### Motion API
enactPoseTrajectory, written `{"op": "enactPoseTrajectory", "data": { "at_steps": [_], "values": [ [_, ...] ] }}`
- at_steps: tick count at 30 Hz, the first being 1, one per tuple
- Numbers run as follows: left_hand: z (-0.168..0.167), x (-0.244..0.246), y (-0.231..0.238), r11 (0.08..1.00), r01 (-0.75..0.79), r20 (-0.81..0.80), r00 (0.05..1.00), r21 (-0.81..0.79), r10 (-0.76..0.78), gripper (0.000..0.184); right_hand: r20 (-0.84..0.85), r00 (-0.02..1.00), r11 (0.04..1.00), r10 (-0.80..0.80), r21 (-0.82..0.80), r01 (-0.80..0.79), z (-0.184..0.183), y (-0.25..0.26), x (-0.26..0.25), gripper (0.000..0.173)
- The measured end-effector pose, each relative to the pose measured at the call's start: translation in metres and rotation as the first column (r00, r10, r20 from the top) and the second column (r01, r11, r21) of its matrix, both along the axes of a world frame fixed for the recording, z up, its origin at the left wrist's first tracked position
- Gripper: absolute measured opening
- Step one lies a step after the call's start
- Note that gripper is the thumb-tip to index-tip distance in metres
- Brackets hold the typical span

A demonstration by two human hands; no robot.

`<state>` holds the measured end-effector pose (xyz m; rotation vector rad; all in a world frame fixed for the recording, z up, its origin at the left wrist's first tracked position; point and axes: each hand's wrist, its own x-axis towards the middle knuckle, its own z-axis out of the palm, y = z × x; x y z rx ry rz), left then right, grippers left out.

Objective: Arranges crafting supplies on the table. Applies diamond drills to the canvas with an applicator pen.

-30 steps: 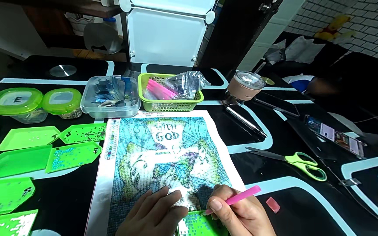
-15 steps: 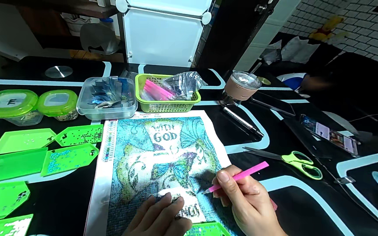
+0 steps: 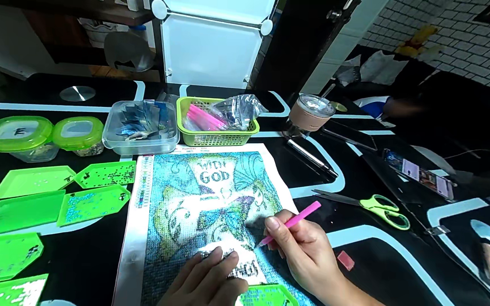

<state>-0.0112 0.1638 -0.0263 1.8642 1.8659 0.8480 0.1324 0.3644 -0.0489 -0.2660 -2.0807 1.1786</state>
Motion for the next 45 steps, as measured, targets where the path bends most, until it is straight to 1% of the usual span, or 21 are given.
{"op": "enactPoseTrajectory", "data": {
  "at_steps": [6,10,18,25,30,32,34,37,39,40,45],
  "values": [
    [0.000,0.000,0.000,1.000,-0.006,-0.002,1.000,-0.002,0.006,0.039,-0.009,1.000,1.000,-0.003,0.027,0.004,-0.001,-0.001,-0.001,0.030],
    [0.001,0.000,0.000,1.000,0.000,-0.005,1.000,-0.012,0.000,0.040,0.022,1.000,1.000,-0.003,0.027,0.002,-0.002,-0.001,-0.001,0.030],
    [0.001,-0.001,0.000,1.000,0.004,-0.003,1.000,-0.022,-0.004,0.040,0.053,0.998,0.995,-0.021,0.098,0.016,-0.002,-0.001,-0.001,0.032],
    [0.003,-0.001,0.000,0.999,-0.002,-0.010,1.000,-0.036,0.001,0.040,0.115,0.991,0.977,-0.066,0.209,0.040,0.002,-0.002,0.001,0.034],
    [0.003,0.000,0.000,0.999,-0.007,-0.011,1.000,-0.036,0.007,0.040,0.143,0.987,0.978,-0.067,0.206,0.036,0.005,-0.002,0.002,0.035],
    [0.003,0.000,0.000,0.999,-0.007,-0.010,1.000,-0.037,0.007,0.040,0.122,0.992,0.986,-0.041,0.168,0.020,0.005,-0.002,0.004,0.034],
    [0.005,-0.001,0.000,0.999,-0.007,-0.008,1.000,-0.046,0.007,0.040,0.045,0.999,0.996,0.016,0.089,-0.020,0.005,-0.004,0.007,0.032],
    [0.004,0.000,0.000,0.999,-0.009,-0.003,1.000,-0.041,0.009,0.040,-0.025,0.989,0.988,0.149,0.034,-0.148,0.010,-0.009,0.012,0.031],
    [0.003,0.000,0.000,0.999,-0.013,0.003,1.000,-0.033,0.014,0.040,-0.003,0.972,0.970,0.234,0.062,-0.233,0.010,-0.013,0.012,0.032],
    [0.002,0.000,0.000,0.999,-0.014,0.004,1.000,-0.029,0.014,0.040,0.009,0.968,0.964,0.251,0.090,-0.251,0.009,-0.013,0.012,0.033],
    [0.001,0.000,0.000,1.000,-0.012,-0.008,1.000,-0.026,0.012,0.040,0.031,0.970,0.955,0.241,0.170,-0.243,0.007,-0.012,0.012,0.034]
  ]
}}
